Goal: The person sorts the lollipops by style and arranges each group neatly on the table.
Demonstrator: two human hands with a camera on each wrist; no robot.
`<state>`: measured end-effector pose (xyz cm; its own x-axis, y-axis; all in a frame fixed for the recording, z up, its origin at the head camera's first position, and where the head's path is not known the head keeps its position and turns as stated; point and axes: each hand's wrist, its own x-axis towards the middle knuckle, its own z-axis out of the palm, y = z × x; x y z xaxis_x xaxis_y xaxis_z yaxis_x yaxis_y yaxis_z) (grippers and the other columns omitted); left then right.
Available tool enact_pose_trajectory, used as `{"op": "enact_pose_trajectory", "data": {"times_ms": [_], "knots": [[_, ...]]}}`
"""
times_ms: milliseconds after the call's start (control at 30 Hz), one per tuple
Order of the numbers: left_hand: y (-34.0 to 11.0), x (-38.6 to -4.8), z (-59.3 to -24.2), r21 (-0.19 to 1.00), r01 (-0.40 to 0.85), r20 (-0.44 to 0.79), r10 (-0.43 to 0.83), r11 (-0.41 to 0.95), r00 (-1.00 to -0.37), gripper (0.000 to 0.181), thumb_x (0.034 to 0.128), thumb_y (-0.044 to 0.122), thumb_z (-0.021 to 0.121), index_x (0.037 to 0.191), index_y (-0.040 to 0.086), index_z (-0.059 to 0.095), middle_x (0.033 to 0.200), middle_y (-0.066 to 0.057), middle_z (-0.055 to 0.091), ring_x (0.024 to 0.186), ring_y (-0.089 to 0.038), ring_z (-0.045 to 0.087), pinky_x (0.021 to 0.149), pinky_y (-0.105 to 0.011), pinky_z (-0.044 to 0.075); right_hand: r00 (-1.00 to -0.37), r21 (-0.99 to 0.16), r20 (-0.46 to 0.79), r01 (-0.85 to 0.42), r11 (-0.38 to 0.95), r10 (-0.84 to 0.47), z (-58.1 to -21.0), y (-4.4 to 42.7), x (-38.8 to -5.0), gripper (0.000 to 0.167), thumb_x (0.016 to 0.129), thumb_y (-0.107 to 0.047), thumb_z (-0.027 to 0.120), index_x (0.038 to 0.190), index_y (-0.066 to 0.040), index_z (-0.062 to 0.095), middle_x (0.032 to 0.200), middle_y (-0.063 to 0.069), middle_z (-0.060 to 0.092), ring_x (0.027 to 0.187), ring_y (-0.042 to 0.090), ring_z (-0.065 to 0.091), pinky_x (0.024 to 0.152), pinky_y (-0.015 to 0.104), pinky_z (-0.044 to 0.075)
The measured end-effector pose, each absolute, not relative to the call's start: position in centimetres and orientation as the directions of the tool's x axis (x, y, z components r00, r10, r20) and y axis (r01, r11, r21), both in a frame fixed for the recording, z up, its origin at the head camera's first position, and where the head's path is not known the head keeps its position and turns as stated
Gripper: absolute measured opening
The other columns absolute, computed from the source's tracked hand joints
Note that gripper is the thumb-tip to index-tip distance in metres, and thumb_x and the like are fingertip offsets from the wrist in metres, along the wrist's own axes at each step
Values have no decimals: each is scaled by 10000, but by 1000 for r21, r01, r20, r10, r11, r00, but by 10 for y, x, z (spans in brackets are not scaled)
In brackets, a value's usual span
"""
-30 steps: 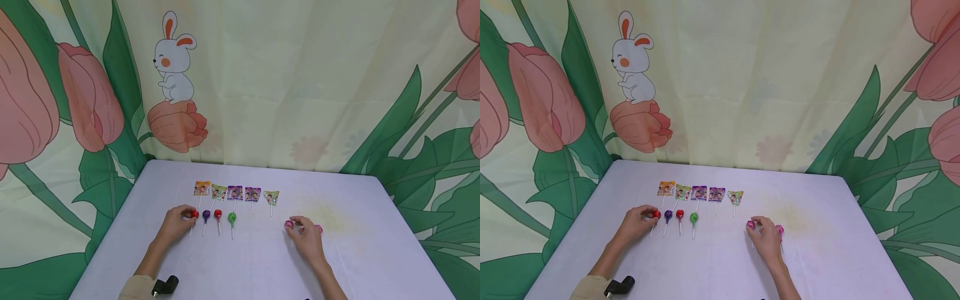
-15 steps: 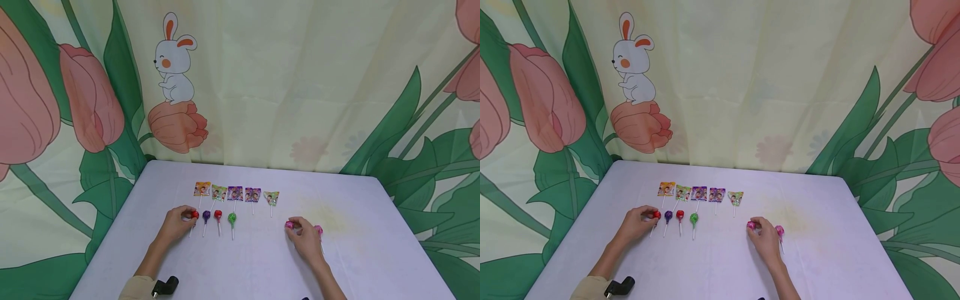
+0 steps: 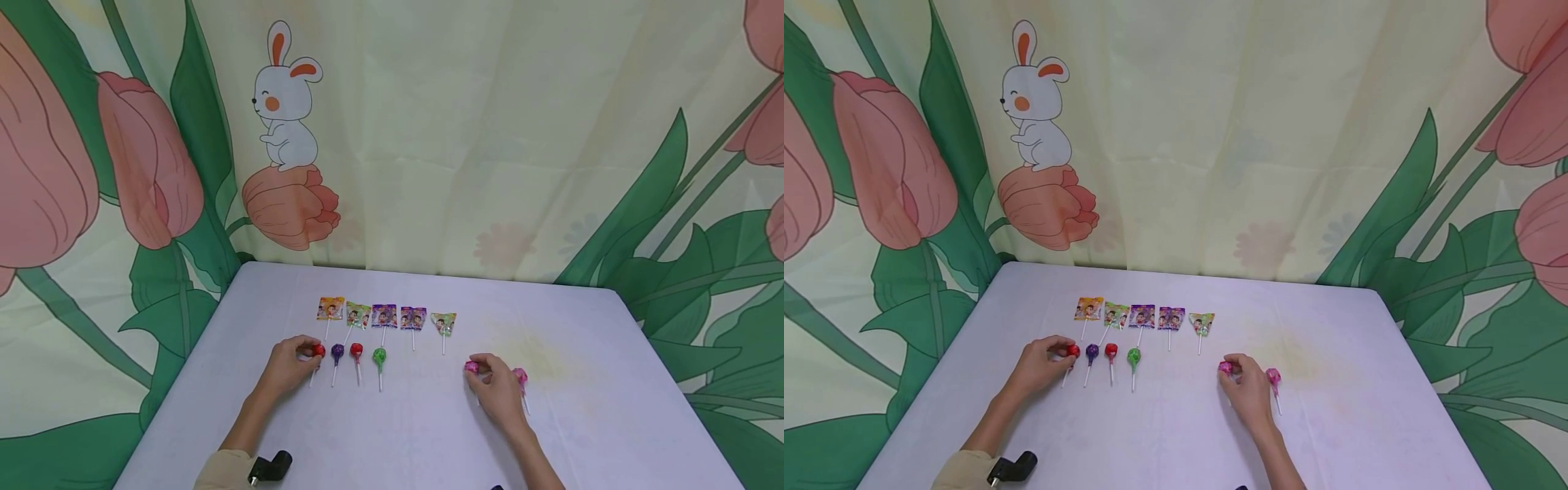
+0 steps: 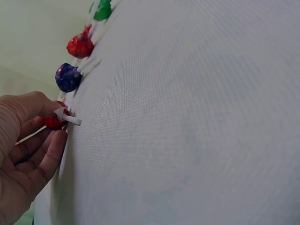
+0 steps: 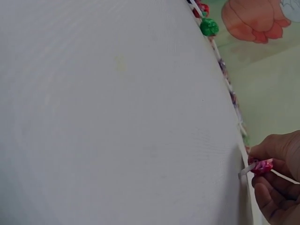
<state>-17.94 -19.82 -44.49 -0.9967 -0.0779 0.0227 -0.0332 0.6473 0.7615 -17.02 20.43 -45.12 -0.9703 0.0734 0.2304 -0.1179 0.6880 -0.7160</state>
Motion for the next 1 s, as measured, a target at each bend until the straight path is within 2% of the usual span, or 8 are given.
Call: {"op": "enact_pose_trajectory", "data": {"times_ms": [133, 733, 1000], "knots": [[-198, -180, -446, 761, -32, 24, -78, 648, -997, 288, 864, 50, 786, 1145, 17, 730, 1019, -76, 729, 926, -202, 657, 844, -367, 603, -969, -719, 234, -119, 685, 78, -450, 200, -170, 311, 834, -69, 830, 1128, -45, 733, 970, 76, 728, 835, 186, 647, 683, 236, 532], [-198, -181, -447, 758, -45, 18, -90, 651, -996, 290, 864, 57, 790, 1147, 25, 732, 1012, -77, 726, 927, -208, 654, 834, -363, 606, -972, -774, 234, -167, 611, 31, -445, 166, -171, 293, 835, -20, 812, 1114, -29, 727, 954, 54, 725, 871, 202, 664, 698, 252, 523], [-198, -181, -447, 758, -58, 7, -97, 650, -995, 293, 863, 55, 789, 1148, 24, 730, 995, -76, 722, 914, -205, 649, 826, -364, 604, -975, -782, 221, -176, 598, 2, -443, 149, -172, 273, 853, -29, 801, 1113, -31, 721, 1012, 63, 725, 909, 198, 661, 728, 255, 542]]}}
